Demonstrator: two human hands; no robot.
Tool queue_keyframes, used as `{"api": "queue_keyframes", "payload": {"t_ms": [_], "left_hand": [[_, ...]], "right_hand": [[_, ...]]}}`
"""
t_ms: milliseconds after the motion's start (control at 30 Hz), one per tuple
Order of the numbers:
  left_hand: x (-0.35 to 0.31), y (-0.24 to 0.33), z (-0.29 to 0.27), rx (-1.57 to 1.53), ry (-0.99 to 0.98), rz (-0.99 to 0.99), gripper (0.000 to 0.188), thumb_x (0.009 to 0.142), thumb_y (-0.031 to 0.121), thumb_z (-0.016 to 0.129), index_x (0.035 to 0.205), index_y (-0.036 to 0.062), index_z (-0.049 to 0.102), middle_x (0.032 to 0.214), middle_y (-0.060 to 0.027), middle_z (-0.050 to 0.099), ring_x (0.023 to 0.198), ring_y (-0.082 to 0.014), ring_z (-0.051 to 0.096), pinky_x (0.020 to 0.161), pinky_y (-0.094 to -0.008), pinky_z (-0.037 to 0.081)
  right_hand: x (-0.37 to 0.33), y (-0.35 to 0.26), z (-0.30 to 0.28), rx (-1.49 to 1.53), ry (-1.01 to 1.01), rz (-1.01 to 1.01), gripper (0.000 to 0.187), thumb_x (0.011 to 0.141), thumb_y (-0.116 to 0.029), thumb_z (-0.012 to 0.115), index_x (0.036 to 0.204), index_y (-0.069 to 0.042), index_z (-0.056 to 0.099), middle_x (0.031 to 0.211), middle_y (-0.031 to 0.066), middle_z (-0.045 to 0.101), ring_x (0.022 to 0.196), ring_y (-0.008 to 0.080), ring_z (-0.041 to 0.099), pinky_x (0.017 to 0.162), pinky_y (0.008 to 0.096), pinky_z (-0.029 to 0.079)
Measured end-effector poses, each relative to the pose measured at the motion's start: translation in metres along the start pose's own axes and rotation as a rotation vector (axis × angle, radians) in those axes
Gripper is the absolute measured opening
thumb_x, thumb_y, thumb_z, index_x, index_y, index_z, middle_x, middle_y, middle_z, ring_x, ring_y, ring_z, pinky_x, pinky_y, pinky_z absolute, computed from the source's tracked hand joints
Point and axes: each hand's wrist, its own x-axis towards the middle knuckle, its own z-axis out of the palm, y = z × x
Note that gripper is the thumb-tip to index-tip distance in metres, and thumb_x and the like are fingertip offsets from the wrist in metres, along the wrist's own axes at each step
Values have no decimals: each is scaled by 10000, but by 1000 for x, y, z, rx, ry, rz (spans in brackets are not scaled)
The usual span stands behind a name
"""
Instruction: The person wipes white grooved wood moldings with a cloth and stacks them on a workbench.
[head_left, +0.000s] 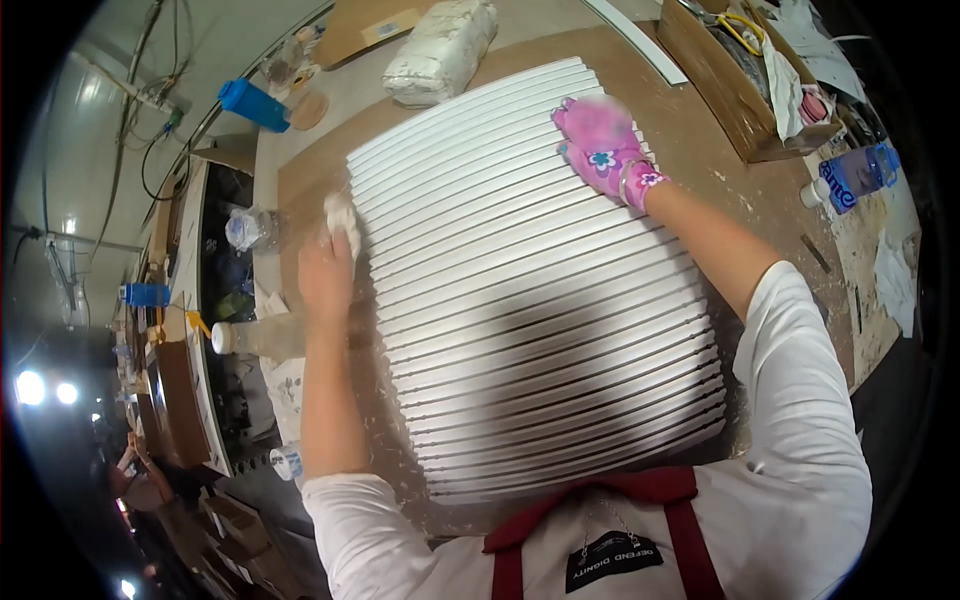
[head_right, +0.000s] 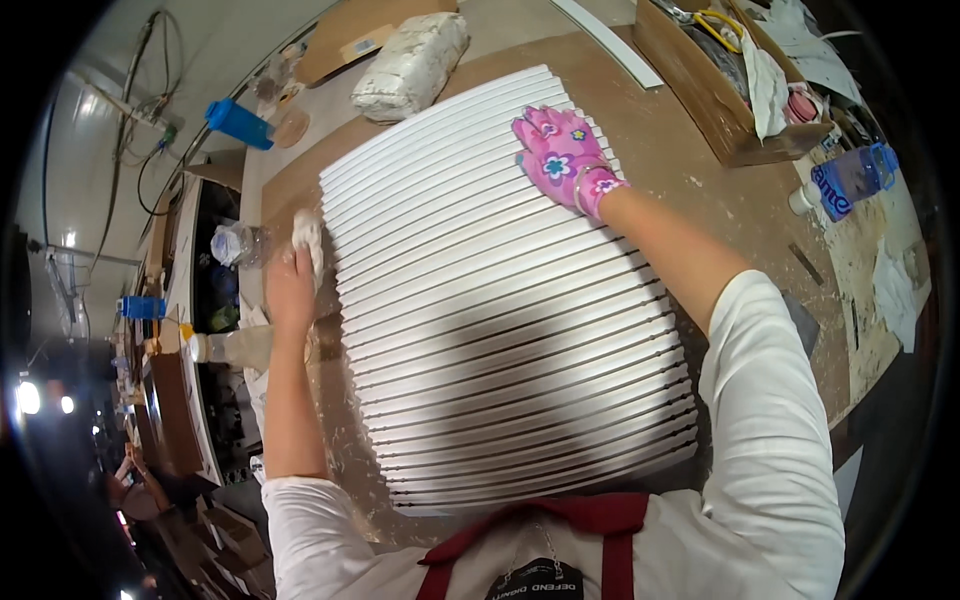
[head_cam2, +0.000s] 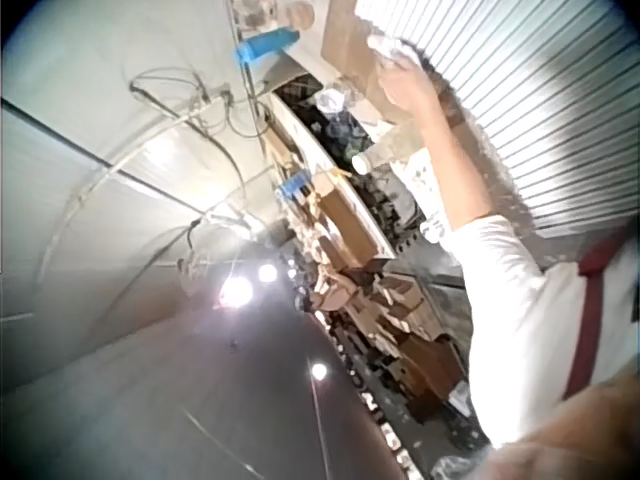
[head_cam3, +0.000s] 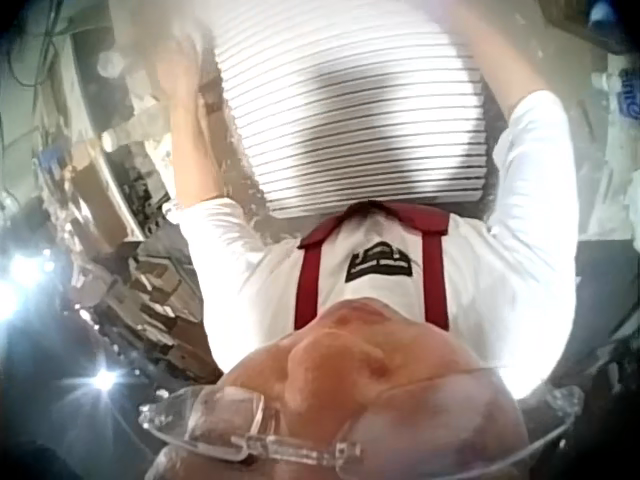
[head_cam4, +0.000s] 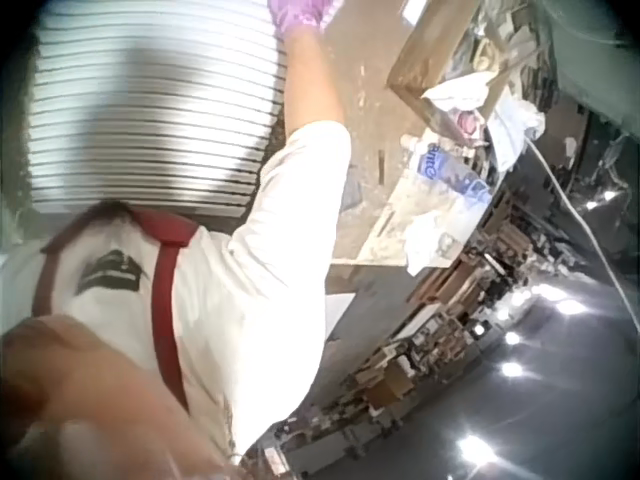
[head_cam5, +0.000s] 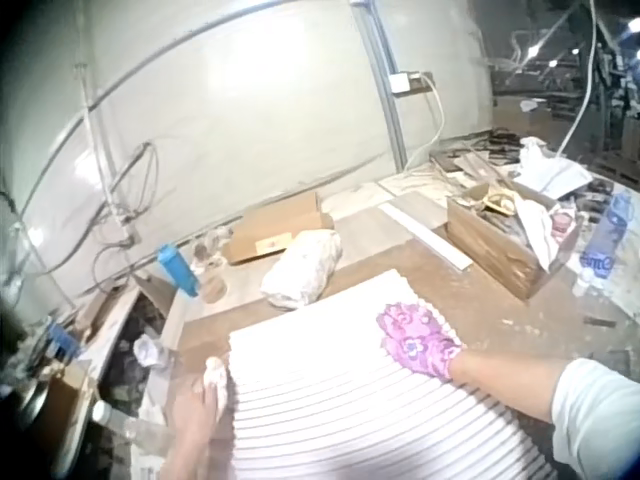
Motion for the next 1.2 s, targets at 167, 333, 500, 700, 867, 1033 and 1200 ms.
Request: {"api": "queue_keyframes", "payload": {"t_ms": [167,333,500,700,867,1033,1200], "left_hand": [[-53,122,6,-615,87,329,630,950,138,522,1493,11,228,1465,-190,357,1346,-295,367,1115,-376,290],[-85,103,-3,-832,-175,327,648,897,158,581,1452,-41,312,1470,-280,346,1409,-369,275,1168,-434,170],[-90,32,41,-27,-112,299,627,911,238,575,1434,-27,353,1504,-223,329,1406,-360,277,1155,-496,177],[-94,37,49,59,-233,235,663,945,412,506,1477,56,330,1572,-122,242,1439,-304,219,1141,-536,153],[-92,48,54,48,-202,270,684,952,440,496,1489,62,305,1572,-112,250,1438,-291,231,1132,-536,163],[-96,30,53,29,-193,203,691,949,462,491,1490,74,306,1575,-104,247,1445,-287,219,1136,-543,153],[-101,57,43,-147,-52,367,610,964,385,498,1457,50,367,1512,-161,348,1383,-302,330,1119,-491,239]], "right_hand": [[-12,-83,-30,1414,147,-96,755,950,-324,566,1516,-11,176,1502,187,343,1351,265,371,1126,355,296],[-15,-115,-82,1572,-136,-133,475,906,-144,579,1362,-61,474,1197,67,614,990,161,616,881,249,500],[-10,-160,-51,213,410,-415,421,891,-393,519,1219,-135,573,1236,82,574,1177,290,542,1027,507,397],[-44,-15,-24,221,236,-459,229,861,-120,562,1067,-142,658,1086,84,639,1037,248,606,888,345,515],[-105,167,-69,258,-17,521,483,988,-362,447,1351,-48,499,1205,157,627,1134,273,577,989,381,456],[-128,102,-134,272,183,24,606,843,-159,613,1414,-63,430,1393,199,482,1279,349,475,1074,392,386],[-183,15,-156,1115,291,102,442,1025,-235,382,1395,-1,433,1410,137,483,1303,236,467,1097,376,369]]}}
